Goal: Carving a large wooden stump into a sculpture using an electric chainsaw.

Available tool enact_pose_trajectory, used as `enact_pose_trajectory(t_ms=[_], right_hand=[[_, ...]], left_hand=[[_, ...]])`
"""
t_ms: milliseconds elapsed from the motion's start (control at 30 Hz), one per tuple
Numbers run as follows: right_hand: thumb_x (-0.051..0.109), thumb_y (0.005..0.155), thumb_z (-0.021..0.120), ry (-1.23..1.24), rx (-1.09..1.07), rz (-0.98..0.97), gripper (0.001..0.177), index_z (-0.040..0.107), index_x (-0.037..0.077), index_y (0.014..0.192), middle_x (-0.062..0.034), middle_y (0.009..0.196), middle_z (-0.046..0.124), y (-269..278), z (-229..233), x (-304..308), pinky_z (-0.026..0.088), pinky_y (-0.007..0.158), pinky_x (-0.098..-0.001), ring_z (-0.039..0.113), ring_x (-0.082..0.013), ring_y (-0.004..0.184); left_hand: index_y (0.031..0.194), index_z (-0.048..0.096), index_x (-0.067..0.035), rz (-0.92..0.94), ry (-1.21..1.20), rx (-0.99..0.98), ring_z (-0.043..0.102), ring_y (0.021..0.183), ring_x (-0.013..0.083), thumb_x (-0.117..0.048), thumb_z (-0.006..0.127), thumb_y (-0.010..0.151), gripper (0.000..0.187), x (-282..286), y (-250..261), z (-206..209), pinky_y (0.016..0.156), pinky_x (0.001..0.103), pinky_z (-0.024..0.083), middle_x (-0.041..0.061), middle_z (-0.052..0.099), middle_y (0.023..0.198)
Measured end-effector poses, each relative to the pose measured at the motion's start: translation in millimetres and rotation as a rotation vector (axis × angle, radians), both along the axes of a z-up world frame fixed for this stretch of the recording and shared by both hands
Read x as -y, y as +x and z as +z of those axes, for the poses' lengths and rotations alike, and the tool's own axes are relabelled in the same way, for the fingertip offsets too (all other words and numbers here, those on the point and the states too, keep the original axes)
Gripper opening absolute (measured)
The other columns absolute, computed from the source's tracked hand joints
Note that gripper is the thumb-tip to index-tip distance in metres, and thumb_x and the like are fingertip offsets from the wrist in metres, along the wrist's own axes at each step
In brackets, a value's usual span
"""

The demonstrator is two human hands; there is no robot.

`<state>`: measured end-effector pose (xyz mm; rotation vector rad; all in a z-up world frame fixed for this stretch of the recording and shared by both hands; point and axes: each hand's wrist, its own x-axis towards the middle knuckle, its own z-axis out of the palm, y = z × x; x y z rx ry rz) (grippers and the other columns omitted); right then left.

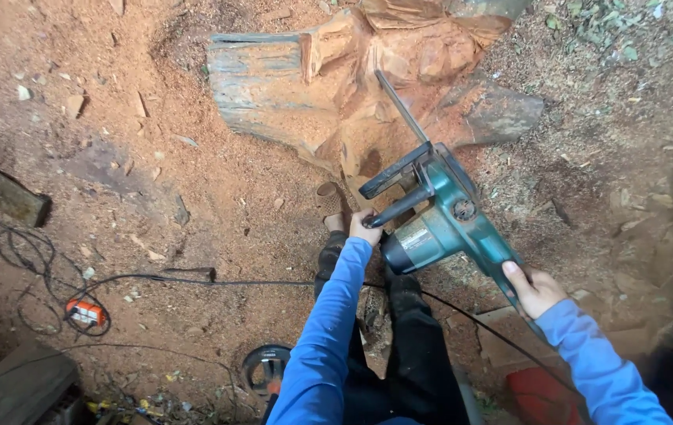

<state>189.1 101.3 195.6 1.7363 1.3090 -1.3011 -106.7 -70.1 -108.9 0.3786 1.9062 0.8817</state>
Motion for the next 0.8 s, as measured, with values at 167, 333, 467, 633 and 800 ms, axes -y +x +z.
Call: enact_pose_trajectory(t_ms=[167, 333, 467, 633, 800], right_hand=[[0.065, 0.099, 0.029, -0.004, 0.034, 0.075, 0.085, 0.072, 0.001, 0.066, -0.0175, 0.038, 0.058, -8, 0, 0, 0.048, 0.057, -0.0419, 0.063, -0.0331, 0.042], [0.054, 0.083, 0.063, 0.072, 0.122, 0.034, 0.046, 0.074, 0.01, 0.082, -0.0166, 0.065, 0.074, 4, 4, 66, 0.054, 0.071, -0.0415, 0.074, -0.0309, 0.07], [0.038, 0.075, 0.075, 0.227, 0.124, 0.082, 0.05, 0.07, 0.03, 0.124, -0.003, 0.112, 0.08, 10, 34, 187, 0.058, 0.09, -0.0402, 0.078, -0.0277, 0.105], [0.04, 0.066, 0.072, 0.395, 0.174, 0.227, 0.093, 0.046, 0.029, 0.155, -0.0129, 0.145, 0.058, -76, 70, 276, 0.058, 0.096, -0.0504, 0.066, -0.0379, 0.122], [0.038, 0.068, 0.072, 0.385, 0.211, -0.005, 0.08, 0.055, 0.029, 0.145, -0.014, 0.145, 0.061, -177, 115, 320, 0.052, 0.104, -0.0481, 0.063, -0.0374, 0.126]], left_hand=[[0.062, 0.055, -0.017, -0.076, 0.138, -0.033, 0.054, 0.066, 0.0134, -0.006, 0.066, 0.077, 0.022, -2, -11, 41, 0.062, 0.032, 0.043, -0.004, 0.052, 0.061], [0.07, 0.058, -0.015, -0.153, 0.282, 0.091, 0.054, 0.075, 0.0081, 0.002, 0.07, 0.081, 0.024, 18, -42, 60, 0.069, 0.026, 0.043, -0.005, 0.055, 0.073], [0.075, 0.072, -0.015, -0.707, 0.252, 0.137, 0.066, 0.063, 0.0165, -0.029, 0.078, 0.071, 0.016, -5, -118, 209, 0.061, 0.036, 0.052, 0.003, 0.07, 0.068], [0.125, 0.064, -0.015, -1.145, 0.117, 0.329, 0.071, 0.101, 0.0334, -0.054, 0.076, 0.073, 0.066, -36, -144, 223, 0.094, 0.042, 0.055, 0.013, 0.074, 0.114], [0.112, 0.077, -0.016, -1.145, 0.013, 0.217, 0.073, 0.103, 0.0377, -0.044, 0.07, 0.073, 0.048, -17, -159, 233, 0.094, 0.044, 0.059, 0.014, 0.078, 0.11]])
